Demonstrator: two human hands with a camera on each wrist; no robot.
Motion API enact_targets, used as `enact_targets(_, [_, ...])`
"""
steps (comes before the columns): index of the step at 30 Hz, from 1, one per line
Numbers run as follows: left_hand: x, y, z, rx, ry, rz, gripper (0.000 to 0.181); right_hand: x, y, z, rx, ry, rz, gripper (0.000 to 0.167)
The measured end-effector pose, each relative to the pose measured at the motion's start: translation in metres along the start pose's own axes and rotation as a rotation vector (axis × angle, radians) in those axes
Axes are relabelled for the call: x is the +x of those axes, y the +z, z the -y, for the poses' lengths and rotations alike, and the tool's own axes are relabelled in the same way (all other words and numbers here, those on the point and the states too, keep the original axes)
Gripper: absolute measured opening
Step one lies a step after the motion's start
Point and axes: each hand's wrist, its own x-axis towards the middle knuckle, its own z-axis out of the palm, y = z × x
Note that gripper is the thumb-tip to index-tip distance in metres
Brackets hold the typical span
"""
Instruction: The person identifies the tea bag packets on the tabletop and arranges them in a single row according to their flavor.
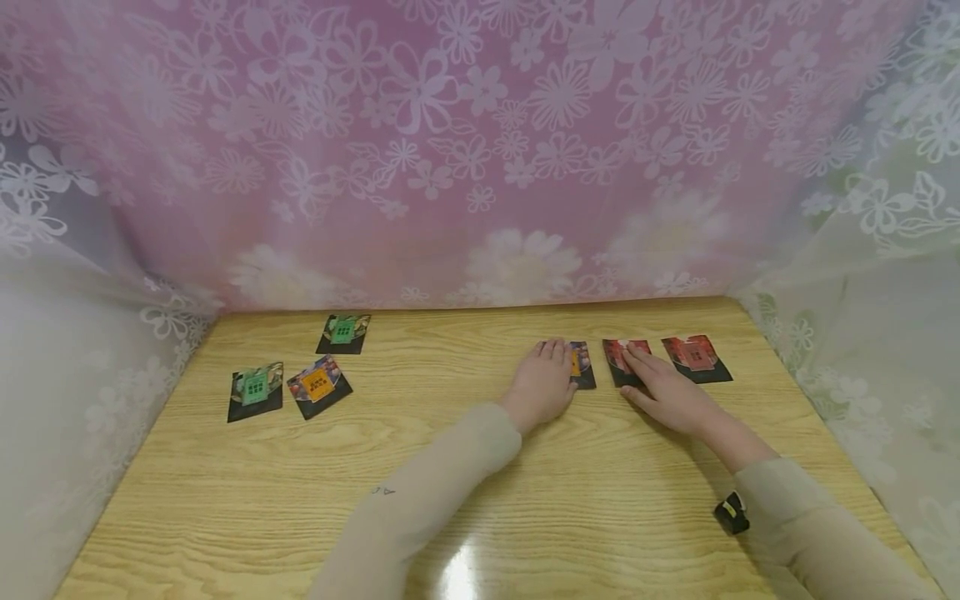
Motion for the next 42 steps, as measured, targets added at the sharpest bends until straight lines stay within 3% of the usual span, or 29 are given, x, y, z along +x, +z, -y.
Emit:
enact_targets(6, [-0.012, 0.003, 0.016, -0.067, 0.018, -0.079, 0.071, -0.001, 0.000, 0.000, 0.002, -0.002, -0.001, 0.075])
enact_targets(13, [-0.045, 0.013, 0.055, -0.130, 0.037, -0.084, 0.070, -0.001, 0.000, -0.001, -0.010, -0.011, -0.003, 0.074])
enact_targets(21, [-0.080, 0.033, 0.102, -0.166, -0.015, -0.138, 0.068, 0.001, -0.001, 0.000, -0.016, -0.016, -0.004, 0.074])
enact_targets(26, [-0.104, 0.041, 0.125, -0.212, -0.064, -0.132, 0.067, -0.001, 0.000, 0.000, -0.021, -0.016, -0.010, 0.073])
enact_targets(34, [-0.140, 0.053, 0.153, -0.252, -0.113, -0.151, 0.067, -0.003, -0.001, 0.002, -0.017, -0.012, -0.013, 0.073])
enact_targets(42, [-0.167, 0.066, 0.174, -0.253, -0.201, -0.187, 0.067, -0.001, 0.000, 0.000, -0.021, -0.011, -0.006, 0.074])
